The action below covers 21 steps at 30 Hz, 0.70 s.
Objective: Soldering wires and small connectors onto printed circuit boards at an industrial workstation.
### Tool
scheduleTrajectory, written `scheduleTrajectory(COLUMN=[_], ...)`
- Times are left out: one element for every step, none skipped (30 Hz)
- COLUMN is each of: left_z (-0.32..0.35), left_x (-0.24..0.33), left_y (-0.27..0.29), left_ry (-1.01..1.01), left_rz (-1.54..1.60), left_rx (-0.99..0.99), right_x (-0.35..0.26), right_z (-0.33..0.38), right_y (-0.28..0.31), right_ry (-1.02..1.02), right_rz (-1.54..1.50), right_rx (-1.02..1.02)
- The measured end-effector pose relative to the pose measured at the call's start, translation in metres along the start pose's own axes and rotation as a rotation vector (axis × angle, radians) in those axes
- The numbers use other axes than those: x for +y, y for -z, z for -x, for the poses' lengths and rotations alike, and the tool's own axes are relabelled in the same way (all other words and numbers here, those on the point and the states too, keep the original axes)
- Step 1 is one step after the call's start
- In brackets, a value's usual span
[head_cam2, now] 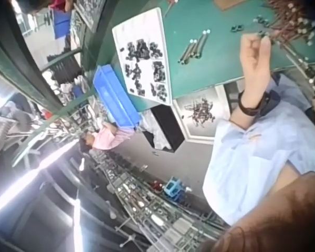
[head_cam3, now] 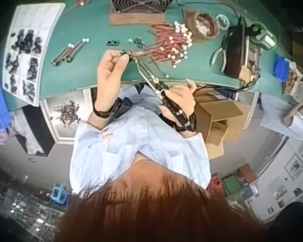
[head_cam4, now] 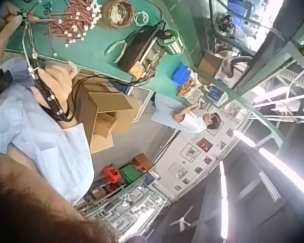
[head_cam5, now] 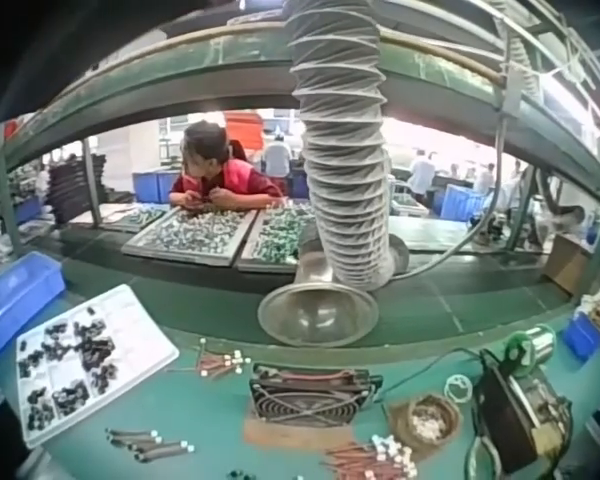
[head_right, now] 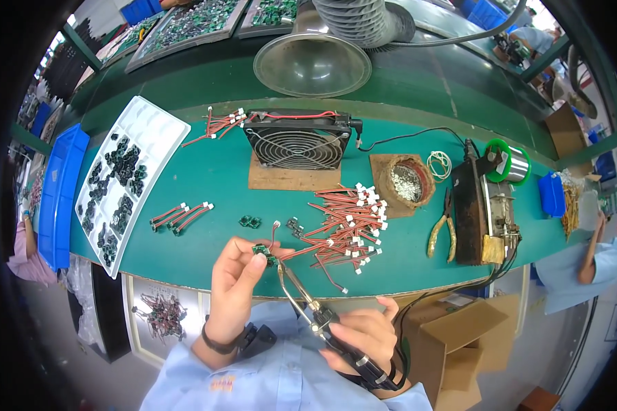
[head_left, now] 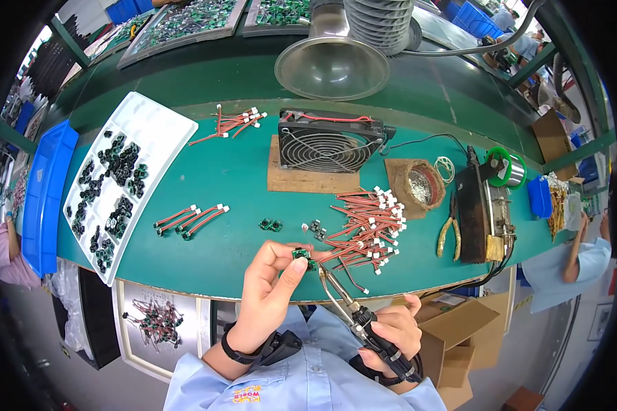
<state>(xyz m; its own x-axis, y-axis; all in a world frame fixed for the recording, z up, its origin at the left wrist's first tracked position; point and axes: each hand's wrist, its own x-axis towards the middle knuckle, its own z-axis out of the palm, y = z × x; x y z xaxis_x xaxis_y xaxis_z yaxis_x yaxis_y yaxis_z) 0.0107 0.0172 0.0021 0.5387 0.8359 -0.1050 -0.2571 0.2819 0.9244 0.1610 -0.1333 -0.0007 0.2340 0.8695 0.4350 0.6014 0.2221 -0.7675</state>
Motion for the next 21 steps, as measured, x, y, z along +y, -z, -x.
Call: scheduleTrajectory(left_z=[-0.0003,-0.0006,-0.0006,-0.0006,-0.0008,-0.0009,-0.0009,-0.0008,-0.0007,-0.0007,-0.0007,-0.0008,-0.0010,-0.0012,-0.0009,-0.0007,-0.0008,-0.0010,-0.0009,-0.0008,-0.0007], left_x=[-0.0004,-0.0007,-0.0011,-0.0018,-0.0026,-0.0033,-0.0038,-0.0036,-0.0028,-0.0020,-0.0017,-0.0023,-0.0036,-0.0049,-0.0052,-0.0047,-0.0039,-0.0031,-0.0026,-0.0031,-0.0040], left_y=[-0.0005,-0.0009,-0.0011,-0.0010,-0.0005,0.0001,0.0003,-0.0002,-0.0012,-0.0022,-0.0026,-0.0025,-0.0021,-0.0017,-0.0014,-0.0015,-0.0017,-0.0020,-0.0022,-0.0022,-0.0020], left_ry=[0.002,0.004,0.006,0.008,0.002,-0.005,-0.012,-0.010,-0.010,-0.010,-0.010,-0.009,-0.015,-0.022,-0.029,-0.029,-0.028,-0.027,-0.026,-0.026,-0.035], left_rz=[-0.008,-0.016,-0.023,-0.024,-0.034,-0.045,-0.055,-0.056,-0.047,-0.038,-0.029,-0.030,-0.035,-0.041,-0.047,-0.048,-0.062,-0.075,-0.089,-0.089,-0.085], left_rx=[0.000,0.001,0.001,0.002,-0.002,-0.006,-0.011,-0.010,-0.006,-0.003,0.000,0.001,-0.001,-0.003,-0.003,-0.002,-0.005,-0.007,-0.010,-0.010,-0.007], right_x=[0.0007,0.0014,0.0020,0.0024,0.0027,0.0030,0.0032,0.0032,0.0032,0.0032,0.0033,0.0036,0.0040,0.0044,0.0043,0.0043,0.0042,0.0041,0.0040,0.0042,0.0045], right_z=[0.0003,0.0005,0.0007,0.0008,0.0005,0.0002,0.0001,0.0001,0.0001,0.0001,0.0002,0.0004,0.0007,0.0010,0.0012,0.0013,0.0012,0.0011,0.0011,0.0012,0.0014], right_y=[0.0002,0.0003,0.0005,0.0007,0.0008,0.0009,0.0010,0.0013,0.0016,0.0019,0.0020,0.0021,0.0022,0.0023,0.0023,0.0023,0.0023,0.0023,0.0022,0.0021,0.0018], right_ry=[0.004,0.008,0.013,0.010,0.009,0.008,0.007,0.005,0.006,0.007,0.008,0.007,0.005,0.004,0.002,0.002,0.003,0.005,0.006,0.006,0.010], right_rz=[0.000,0.000,0.000,-0.001,0.000,0.001,0.002,0.001,0.005,0.010,0.014,0.014,0.012,0.010,0.007,0.005,0.006,0.008,0.009,0.009,0.014], right_rx=[0.002,0.004,0.006,0.006,0.006,0.005,0.005,0.005,0.003,0.002,0.000,0.001,0.000,-0.001,-0.002,-0.002,-0.002,-0.001,-0.001,-0.001,-0.001])
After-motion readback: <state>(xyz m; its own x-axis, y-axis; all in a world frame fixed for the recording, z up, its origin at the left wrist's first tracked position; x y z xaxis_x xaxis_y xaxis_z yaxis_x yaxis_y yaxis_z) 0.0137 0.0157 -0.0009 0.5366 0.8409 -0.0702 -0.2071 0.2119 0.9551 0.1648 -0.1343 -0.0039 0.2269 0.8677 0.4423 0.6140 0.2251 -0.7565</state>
